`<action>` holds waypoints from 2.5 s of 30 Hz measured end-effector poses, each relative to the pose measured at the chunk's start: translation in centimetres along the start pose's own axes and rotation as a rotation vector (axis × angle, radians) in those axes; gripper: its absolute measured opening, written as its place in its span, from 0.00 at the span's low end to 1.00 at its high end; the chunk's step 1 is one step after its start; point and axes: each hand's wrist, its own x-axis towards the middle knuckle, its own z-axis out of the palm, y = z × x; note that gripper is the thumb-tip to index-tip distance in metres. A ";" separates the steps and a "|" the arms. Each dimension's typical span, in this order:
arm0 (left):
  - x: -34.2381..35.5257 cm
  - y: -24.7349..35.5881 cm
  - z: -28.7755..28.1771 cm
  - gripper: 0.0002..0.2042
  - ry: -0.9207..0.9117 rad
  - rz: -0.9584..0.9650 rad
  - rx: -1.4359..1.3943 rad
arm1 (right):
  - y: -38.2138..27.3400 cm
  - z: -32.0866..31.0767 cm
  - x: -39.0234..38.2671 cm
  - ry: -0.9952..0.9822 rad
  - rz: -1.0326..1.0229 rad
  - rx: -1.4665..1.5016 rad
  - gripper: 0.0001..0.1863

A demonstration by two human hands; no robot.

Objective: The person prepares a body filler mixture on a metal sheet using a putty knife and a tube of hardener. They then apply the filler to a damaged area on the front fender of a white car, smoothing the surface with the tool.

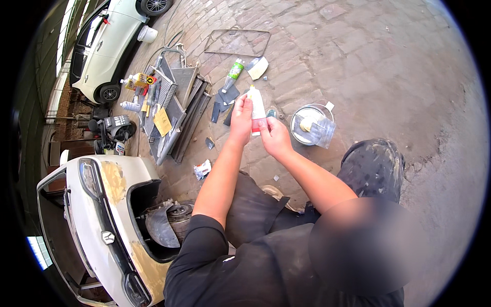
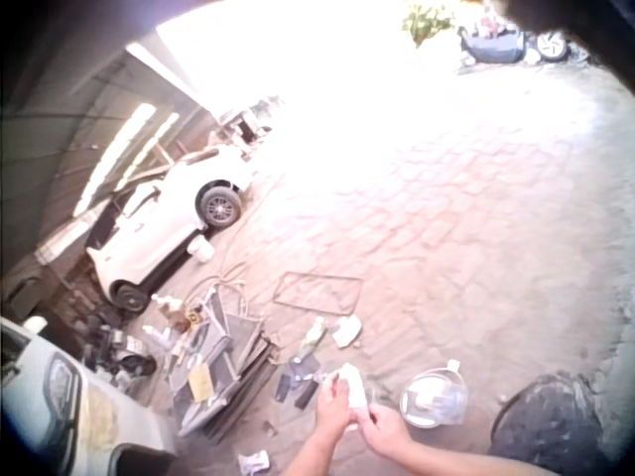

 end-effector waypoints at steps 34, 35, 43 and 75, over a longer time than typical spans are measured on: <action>0.3 2.9 -5.7 0.11 -0.553 -0.249 -0.216 | -4.8 0.9 3.8 -0.182 0.200 0.274 0.15; 0.5 2.7 -5.9 0.11 -0.547 -0.264 -0.247 | -5.2 0.9 3.9 -0.191 0.197 0.257 0.15; 0.7 2.8 -6.8 0.11 -0.593 -0.162 -0.249 | -5.7 0.0 4.6 -0.328 0.151 0.284 0.17; -0.1 3.8 -6.8 0.11 -0.525 -0.101 -0.413 | -7.0 2.2 3.9 -0.283 0.131 0.433 0.13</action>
